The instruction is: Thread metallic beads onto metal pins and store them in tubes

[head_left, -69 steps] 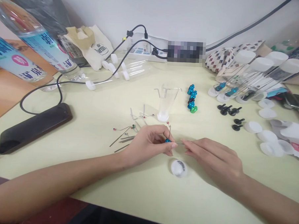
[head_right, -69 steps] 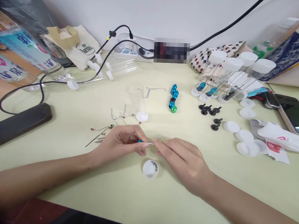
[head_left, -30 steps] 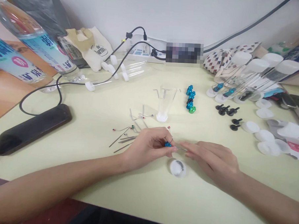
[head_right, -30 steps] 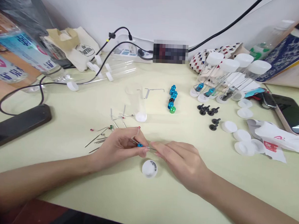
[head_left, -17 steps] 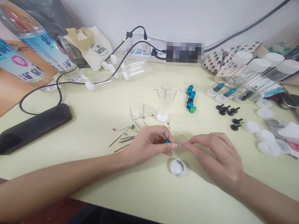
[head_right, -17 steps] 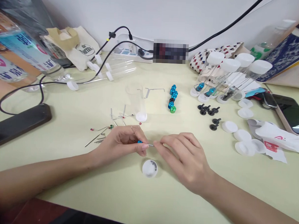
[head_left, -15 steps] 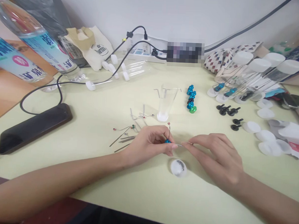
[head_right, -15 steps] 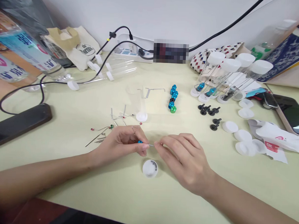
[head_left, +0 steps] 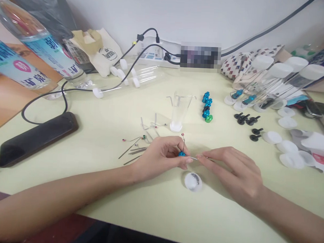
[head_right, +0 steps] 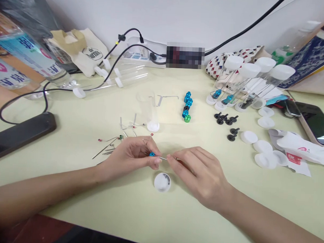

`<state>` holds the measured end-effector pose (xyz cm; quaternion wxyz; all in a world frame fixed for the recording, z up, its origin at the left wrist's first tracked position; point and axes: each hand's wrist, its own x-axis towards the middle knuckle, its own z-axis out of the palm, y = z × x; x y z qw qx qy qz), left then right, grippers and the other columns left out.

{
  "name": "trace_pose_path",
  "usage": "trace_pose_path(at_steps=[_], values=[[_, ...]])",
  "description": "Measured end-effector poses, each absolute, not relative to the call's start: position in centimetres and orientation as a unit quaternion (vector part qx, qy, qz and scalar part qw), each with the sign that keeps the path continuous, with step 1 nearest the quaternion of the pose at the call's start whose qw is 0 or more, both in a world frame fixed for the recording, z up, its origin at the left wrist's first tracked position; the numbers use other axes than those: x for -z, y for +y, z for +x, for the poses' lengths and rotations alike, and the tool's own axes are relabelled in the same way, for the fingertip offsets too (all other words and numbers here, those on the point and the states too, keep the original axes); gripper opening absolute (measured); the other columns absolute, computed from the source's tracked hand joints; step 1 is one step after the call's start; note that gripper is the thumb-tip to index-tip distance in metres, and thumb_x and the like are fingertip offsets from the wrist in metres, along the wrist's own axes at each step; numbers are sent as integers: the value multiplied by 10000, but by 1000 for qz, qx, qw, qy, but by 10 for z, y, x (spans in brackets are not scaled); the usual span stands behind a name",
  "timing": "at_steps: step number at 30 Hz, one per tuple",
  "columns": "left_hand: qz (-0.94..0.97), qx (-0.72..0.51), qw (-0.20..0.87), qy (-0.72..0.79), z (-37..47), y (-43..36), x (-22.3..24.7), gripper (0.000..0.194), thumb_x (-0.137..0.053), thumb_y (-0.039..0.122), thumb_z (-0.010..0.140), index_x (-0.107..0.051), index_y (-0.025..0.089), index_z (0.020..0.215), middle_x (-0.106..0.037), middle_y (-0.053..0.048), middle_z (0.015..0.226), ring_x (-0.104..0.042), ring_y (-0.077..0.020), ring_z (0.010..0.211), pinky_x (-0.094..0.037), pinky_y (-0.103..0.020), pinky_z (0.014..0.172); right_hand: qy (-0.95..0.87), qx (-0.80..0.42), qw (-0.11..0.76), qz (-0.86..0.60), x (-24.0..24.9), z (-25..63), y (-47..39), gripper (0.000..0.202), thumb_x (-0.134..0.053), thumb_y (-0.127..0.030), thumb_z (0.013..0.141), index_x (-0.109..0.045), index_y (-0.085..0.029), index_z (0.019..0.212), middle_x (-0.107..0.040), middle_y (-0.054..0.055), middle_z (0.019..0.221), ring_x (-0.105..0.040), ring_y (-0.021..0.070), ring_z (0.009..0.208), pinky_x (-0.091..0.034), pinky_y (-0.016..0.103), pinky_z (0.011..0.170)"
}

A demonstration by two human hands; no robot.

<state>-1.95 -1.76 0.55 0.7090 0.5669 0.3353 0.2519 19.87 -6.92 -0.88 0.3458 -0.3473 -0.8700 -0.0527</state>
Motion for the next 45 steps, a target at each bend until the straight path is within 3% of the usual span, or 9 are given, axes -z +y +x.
trace_pose_path(at_steps=[16,24,29,36,45], values=[[572,-260,706,326,-20,-20,0,124,-712,194,766,-653,118,845,-619,-7,747,-628,-118,705,-518,-271,703,-868,-5,339,-364,16,204,-70,237,-550,-34,876,-616,-138,1080,-681,73,887,-619,145,744,-506,276,615],[595,-255,686,332,-19,-20,-3,102,-696,208,779,-642,129,814,-634,-15,785,-643,-128,711,-538,-280,707,-864,-36,363,-348,24,203,-70,395,-577,-64,864,-550,-160,1246,-692,59,925,-643,143,787,-538,274,653],[604,-255,670,347,-19,-19,-6,124,-692,233,788,-630,126,777,-615,-2,720,-636,-117,673,-543,-256,667,-864,0,343,-368,20,199,-69,399,-631,-99,846,-552,-145,1234,-695,46,862,-629,142,715,-538,284,646],[598,-252,660,379,-19,-18,-8,146,-689,253,792,-622,124,803,-636,-8,677,-667,-135,675,-565,-272,693,-871,25,341,-353,18,200,-69,386,-612,-60,839,-557,-108,1217,-693,86,978,-652,174,846,-562,307,708],[588,-254,682,354,-19,-18,-6,146,-727,251,751,-643,133,767,-599,11,704,-635,-113,671,-538,-252,675,-882,4,324,-343,15,203,-69,368,-585,-67,864,-538,-114,1226,-693,85,942,-639,168,796,-549,307,671]])
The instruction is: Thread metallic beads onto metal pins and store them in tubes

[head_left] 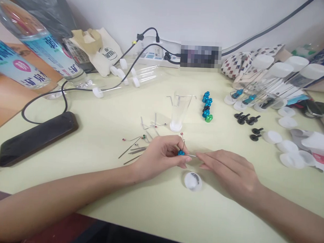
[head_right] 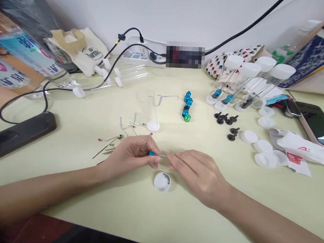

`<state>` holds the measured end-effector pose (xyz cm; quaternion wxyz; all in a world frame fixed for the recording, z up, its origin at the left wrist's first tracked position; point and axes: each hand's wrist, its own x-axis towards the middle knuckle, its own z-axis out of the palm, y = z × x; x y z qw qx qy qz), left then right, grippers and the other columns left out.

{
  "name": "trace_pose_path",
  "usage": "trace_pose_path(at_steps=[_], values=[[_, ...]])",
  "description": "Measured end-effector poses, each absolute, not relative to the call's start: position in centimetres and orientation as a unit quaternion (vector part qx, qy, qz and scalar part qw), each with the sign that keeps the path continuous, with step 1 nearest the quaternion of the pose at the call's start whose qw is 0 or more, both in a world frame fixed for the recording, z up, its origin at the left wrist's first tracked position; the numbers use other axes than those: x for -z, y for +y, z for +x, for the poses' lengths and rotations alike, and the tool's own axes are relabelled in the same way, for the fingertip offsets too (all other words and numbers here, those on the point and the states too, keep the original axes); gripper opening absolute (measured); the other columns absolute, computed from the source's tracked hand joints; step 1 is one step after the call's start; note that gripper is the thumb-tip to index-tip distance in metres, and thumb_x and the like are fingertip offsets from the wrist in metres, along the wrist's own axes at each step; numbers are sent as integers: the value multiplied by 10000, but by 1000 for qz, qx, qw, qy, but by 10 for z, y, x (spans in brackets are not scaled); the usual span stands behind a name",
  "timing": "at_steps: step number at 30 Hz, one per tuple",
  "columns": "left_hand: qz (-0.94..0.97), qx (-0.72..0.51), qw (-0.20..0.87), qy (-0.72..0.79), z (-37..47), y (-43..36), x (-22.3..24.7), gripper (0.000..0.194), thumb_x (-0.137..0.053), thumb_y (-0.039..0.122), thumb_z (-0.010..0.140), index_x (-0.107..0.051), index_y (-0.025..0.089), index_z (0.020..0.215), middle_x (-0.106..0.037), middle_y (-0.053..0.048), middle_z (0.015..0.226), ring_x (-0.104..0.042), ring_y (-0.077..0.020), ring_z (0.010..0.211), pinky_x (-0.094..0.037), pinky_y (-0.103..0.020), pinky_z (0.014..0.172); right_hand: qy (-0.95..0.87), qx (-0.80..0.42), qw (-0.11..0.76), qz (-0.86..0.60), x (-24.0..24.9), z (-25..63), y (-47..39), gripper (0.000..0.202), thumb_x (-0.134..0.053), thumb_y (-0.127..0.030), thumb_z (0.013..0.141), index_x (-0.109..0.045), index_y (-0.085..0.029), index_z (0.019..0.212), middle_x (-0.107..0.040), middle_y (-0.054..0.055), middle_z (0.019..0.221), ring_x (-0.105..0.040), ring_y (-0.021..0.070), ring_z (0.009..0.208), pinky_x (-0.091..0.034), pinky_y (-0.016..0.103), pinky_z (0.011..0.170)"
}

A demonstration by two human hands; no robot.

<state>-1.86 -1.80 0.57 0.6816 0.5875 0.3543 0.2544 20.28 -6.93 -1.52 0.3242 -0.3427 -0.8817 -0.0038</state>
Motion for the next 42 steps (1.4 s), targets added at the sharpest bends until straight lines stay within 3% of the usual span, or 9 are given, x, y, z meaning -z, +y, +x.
trace_pose_path(at_steps=[8,12,18,26,35,42], values=[[607,-238,683,330,-19,-17,-4,153,-707,283,769,-649,142,783,-629,-15,762,-608,-118,687,-529,-261,666,-884,-5,307,-352,23,205,-72,425,-509,-71,897,-476,-149,1314,-660,33,808,-581,136,670,-500,278,604],[603,-239,681,340,-20,-16,-6,131,-703,249,776,-647,131,767,-620,-8,723,-617,-116,671,-524,-254,663,-872,28,328,-362,20,202,-70,336,-563,-113,885,-545,-154,1219,-652,27,777,-559,130,627,-470,276,567],[585,-249,684,358,-18,-19,-8,128,-683,242,794,-645,129,748,-624,-1,674,-643,-123,662,-558,-261,678,-901,140,264,-313,-1,196,-70,163,-530,-72,874,-636,-99,994,-678,104,829,-628,202,736,-499,338,610],[575,-249,693,355,-18,-19,-8,113,-703,220,775,-647,125,750,-625,5,670,-647,-111,656,-560,-235,678,-903,226,233,-281,-3,198,-72,193,-545,-78,862,-665,-56,1013,-709,163,946,-662,240,801,-545,367,652],[575,-245,711,323,-18,-18,-4,92,-709,185,765,-641,125,777,-621,2,725,-607,-99,700,-510,-237,701,-904,158,262,-300,3,199,-68,239,-572,-45,850,-587,-30,1088,-714,145,878,-658,225,803,-535,347,644],[606,-247,684,322,-19,-19,-2,103,-686,222,789,-656,124,800,-620,-19,756,-602,-123,712,-496,-262,681,-904,85,272,-320,13,200,-69,325,-519,-32,865,-521,-12,1189,-599,46,658,-500,155,583,-385,307,508]])
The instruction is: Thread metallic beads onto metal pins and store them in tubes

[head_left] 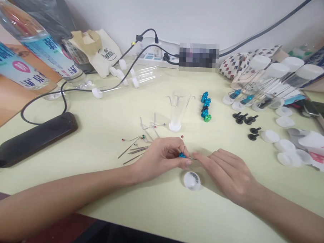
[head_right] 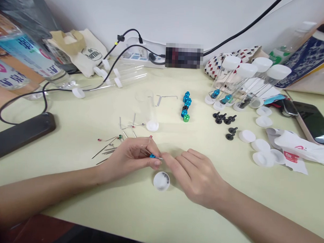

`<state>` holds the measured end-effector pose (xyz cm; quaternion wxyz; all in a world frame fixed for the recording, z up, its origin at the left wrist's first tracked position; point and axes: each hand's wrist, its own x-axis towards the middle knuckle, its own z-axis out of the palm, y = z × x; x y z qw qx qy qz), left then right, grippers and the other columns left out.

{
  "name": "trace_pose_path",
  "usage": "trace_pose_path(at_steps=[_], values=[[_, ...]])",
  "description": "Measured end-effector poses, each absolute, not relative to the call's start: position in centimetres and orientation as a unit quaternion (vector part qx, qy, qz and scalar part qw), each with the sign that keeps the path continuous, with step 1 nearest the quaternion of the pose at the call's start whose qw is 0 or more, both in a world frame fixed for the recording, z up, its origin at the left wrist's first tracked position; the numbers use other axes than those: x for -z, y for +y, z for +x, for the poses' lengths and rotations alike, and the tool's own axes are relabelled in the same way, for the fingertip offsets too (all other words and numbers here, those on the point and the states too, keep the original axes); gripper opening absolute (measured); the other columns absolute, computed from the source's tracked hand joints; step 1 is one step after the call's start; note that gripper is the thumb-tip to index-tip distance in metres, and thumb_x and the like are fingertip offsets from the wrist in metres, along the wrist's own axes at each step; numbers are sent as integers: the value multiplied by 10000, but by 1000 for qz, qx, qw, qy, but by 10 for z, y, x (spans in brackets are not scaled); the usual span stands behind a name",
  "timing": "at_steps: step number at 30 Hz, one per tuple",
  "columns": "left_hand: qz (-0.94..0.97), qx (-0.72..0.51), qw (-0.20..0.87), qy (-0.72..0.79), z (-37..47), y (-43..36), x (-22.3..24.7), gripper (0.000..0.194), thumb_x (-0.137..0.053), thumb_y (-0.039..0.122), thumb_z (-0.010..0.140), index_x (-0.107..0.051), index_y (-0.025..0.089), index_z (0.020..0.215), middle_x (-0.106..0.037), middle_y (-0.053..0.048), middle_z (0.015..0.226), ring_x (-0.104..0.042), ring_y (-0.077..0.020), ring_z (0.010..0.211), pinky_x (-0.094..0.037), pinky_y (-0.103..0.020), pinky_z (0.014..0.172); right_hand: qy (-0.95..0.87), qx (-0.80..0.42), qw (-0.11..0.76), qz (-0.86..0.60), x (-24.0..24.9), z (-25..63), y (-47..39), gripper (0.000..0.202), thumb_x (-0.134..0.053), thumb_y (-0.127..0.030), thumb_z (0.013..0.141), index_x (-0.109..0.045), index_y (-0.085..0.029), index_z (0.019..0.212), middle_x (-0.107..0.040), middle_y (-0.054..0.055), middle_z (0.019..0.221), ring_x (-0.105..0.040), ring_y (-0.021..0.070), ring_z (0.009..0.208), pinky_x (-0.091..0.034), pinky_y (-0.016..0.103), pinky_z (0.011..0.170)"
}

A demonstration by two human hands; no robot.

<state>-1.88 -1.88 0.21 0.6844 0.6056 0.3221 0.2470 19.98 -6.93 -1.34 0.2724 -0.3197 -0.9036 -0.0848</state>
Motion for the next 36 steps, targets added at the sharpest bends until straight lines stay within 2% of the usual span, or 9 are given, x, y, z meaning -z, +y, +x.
trace_pose_path(at_steps=[6,9,12,15,21,27,33,36], values=[[633,-252,656,326,-19,-21,-2,113,-678,227,798,-649,119,792,-629,-40,781,-614,-152,726,-506,-294,680,-874,-59,296,-381,14,195,-68,288,-457,-63,919,-489,-115,1200,-560,1,706,-456,117,593,-419,251,556],[634,-257,649,332,-20,-20,-3,120,-672,232,804,-653,116,780,-632,-41,773,-619,-145,715,-508,-281,670,-867,-91,312,-379,11,194,-66,247,-457,-87,929,-502,-140,1165,-578,3,732,-477,112,595,-432,239,562],[608,-258,661,357,-20,-17,-5,133,-675,241,804,-644,116,773,-639,-27,714,-647,-140,699,-526,-274,693,-859,-62,336,-382,11,194,-65,220,-537,-124,906,-530,-126,1126,-610,29,761,-534,129,647,-458,257,612],[578,-256,678,374,-20,-15,-7,131,-679,241,802,-633,120,786,-654,-21,677,-672,-143,704,-547,-279,725,-864,-7,331,-379,14,197,-65,280,-598,-101,864,-548,-129,1138,-644,57,822,-561,156,707,-470,294,654],[571,-251,689,369,-19,-15,-8,123,-696,222,785,-631,120,766,-646,-11,667,-660,-130,695,-547,-262,714,-878,17,328,-348,15,201,-68,384,-627,-41,818,-547,-94,1191,-653,78,818,-560,172,709,-468,315,609],[578,-253,693,347,-18,-18,-4,111,-723,187,752,-634,124,769,-583,17,705,-620,-107,691,-507,-237,670,-878,-27,338,-337,11,200,-66,304,-551,-27,858,-562,-97,1153,-660,84,833,-579,162,692,-485,303,590],[589,-231,698,337,-19,-20,-3,120,-685,216,787,-604,134,820,-614,-3,753,-617,-121,689,-501,-267,662,-891,-39,324,-316,12,200,-65,403,-501,-19,875,-477,-64,1274,-605,34,721,-543,139,637,-490,273,592],[586,-222,702,339,-20,-20,-3,128,-681,227,792,-597,135,819,-619,-4,736,-621,-125,685,-500,-270,661,-899,-30,304,-315,15,202,-66,431,-511,-18,867,-466,-67,1292,-599,35,739,-515,137,624,-464,281,572]])
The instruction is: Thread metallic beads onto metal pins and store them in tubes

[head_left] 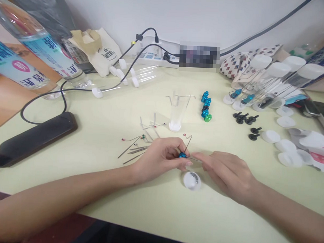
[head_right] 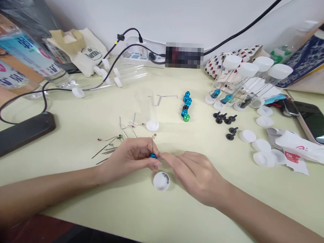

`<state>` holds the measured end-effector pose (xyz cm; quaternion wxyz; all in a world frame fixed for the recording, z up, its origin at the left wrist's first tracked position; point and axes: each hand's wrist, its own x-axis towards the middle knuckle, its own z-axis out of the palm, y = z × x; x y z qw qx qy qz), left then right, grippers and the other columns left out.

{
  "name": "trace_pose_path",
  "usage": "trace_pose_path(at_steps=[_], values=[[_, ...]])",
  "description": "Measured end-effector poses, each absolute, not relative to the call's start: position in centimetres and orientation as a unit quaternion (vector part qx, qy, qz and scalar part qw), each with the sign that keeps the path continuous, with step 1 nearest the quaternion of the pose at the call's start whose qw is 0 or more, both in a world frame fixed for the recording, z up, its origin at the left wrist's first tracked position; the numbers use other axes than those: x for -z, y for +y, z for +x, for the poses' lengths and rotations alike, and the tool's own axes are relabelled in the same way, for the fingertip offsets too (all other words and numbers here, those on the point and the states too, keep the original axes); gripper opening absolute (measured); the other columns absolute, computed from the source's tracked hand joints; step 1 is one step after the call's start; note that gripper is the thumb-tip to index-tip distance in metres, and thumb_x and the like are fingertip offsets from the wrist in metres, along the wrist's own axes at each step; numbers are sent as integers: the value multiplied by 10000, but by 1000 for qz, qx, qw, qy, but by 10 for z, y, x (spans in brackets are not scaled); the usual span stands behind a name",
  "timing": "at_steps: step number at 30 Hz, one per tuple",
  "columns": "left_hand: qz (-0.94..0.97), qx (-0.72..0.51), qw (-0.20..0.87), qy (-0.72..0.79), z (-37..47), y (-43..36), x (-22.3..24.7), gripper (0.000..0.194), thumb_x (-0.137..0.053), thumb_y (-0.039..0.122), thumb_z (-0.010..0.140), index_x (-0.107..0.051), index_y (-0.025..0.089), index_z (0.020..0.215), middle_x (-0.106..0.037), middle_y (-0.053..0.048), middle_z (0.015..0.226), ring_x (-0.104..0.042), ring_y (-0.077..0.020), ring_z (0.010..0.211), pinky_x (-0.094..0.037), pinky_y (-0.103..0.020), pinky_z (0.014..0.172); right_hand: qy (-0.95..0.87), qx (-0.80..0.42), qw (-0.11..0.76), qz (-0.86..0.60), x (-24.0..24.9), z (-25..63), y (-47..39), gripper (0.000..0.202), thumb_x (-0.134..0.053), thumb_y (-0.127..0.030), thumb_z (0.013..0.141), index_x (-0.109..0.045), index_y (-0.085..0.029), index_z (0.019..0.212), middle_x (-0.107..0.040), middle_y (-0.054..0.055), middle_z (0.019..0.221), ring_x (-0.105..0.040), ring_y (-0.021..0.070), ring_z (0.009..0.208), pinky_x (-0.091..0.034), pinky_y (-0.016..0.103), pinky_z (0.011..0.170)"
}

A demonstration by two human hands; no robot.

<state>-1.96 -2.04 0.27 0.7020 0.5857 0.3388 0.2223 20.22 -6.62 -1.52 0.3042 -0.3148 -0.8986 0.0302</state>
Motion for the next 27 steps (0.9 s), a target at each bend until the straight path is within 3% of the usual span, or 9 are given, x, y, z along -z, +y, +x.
trace_pose_path(at_steps=[11,27], values=[[556,-241,712,354,-18,-18,-5,140,-723,209,755,-622,126,806,-624,11,711,-643,-111,680,-521,-235,666,-882,-26,332,-334,13,200,-67,304,-519,-44,875,-535,-102,1173,-610,38,738,-486,132,594,-403,269,524],[548,-248,716,354,-18,-19,-4,132,-733,152,731,-616,137,792,-616,28,668,-620,-93,669,-500,-221,660,-864,-58,336,-370,7,196,-64,266,-437,-27,903,-525,-138,1128,-637,21,756,-560,114,609,-460,231,564]])
